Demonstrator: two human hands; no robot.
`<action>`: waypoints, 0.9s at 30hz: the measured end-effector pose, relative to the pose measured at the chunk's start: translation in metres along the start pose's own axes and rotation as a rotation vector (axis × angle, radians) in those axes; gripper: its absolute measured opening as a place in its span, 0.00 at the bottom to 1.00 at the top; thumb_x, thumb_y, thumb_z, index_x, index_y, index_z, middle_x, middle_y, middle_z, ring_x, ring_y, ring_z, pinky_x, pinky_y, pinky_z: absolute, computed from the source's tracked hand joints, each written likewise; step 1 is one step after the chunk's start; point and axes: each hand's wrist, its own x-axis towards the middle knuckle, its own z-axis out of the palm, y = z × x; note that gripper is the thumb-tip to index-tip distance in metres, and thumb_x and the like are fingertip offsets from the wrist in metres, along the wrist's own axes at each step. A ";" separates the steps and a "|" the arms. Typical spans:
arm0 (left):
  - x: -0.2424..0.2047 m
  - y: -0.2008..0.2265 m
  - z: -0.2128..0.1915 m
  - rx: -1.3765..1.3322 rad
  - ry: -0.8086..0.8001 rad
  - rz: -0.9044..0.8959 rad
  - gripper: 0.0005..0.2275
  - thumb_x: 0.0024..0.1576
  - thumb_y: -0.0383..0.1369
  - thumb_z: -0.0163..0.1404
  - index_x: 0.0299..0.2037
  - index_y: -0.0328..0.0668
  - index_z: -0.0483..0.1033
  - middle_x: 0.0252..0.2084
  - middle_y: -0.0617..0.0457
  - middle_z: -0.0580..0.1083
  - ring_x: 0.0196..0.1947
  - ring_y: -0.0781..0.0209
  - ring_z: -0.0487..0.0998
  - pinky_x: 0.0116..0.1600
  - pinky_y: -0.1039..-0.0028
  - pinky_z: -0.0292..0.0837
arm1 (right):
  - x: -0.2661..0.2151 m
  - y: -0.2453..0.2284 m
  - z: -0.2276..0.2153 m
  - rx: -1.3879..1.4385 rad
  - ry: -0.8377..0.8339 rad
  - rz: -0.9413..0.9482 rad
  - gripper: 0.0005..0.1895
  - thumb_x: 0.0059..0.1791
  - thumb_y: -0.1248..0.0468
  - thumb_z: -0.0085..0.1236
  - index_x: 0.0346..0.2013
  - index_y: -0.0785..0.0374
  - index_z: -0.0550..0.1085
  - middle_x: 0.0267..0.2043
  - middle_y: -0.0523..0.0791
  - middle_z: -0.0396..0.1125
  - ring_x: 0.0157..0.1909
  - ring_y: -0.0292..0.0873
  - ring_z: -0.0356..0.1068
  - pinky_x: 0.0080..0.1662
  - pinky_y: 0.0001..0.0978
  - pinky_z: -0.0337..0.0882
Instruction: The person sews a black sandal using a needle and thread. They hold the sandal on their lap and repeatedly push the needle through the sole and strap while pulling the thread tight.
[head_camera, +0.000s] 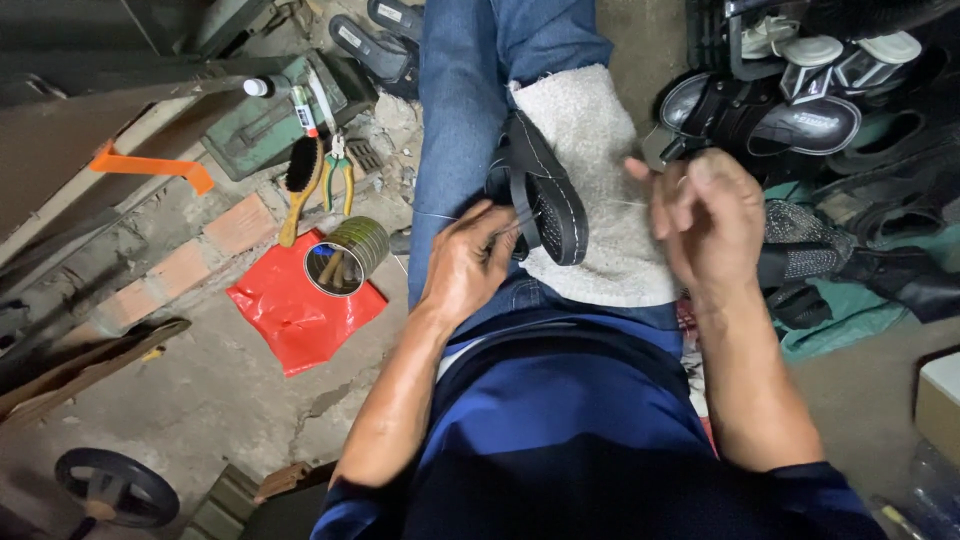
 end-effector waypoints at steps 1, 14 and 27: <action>0.000 0.001 0.001 -0.004 -0.004 0.001 0.05 0.60 0.27 0.52 0.34 0.50 0.79 0.28 0.52 0.75 0.37 0.43 0.80 0.40 0.61 0.78 | -0.005 -0.004 0.002 -0.003 0.004 0.000 0.20 0.56 0.59 0.49 0.21 0.58 0.62 0.11 0.40 0.51 0.15 0.39 0.63 0.61 0.45 0.74; -0.009 -0.019 0.036 -0.196 -0.083 -0.153 0.07 0.55 0.23 0.48 0.27 0.44 0.73 0.20 0.48 0.72 0.23 0.52 0.74 0.31 0.67 0.72 | -0.014 -0.005 -0.010 -1.063 -0.510 0.354 0.31 0.48 0.38 0.59 0.36 0.67 0.72 0.23 0.53 0.63 0.24 0.55 0.66 0.31 0.51 0.65; 0.001 -0.003 0.040 -0.106 -0.097 -0.174 0.05 0.55 0.25 0.48 0.27 0.40 0.71 0.23 0.42 0.74 0.27 0.37 0.78 0.31 0.58 0.72 | -0.045 0.007 -0.020 -1.074 -0.311 0.100 0.17 0.52 0.46 0.58 0.32 0.55 0.76 0.23 0.45 0.69 0.28 0.50 0.71 0.32 0.40 0.71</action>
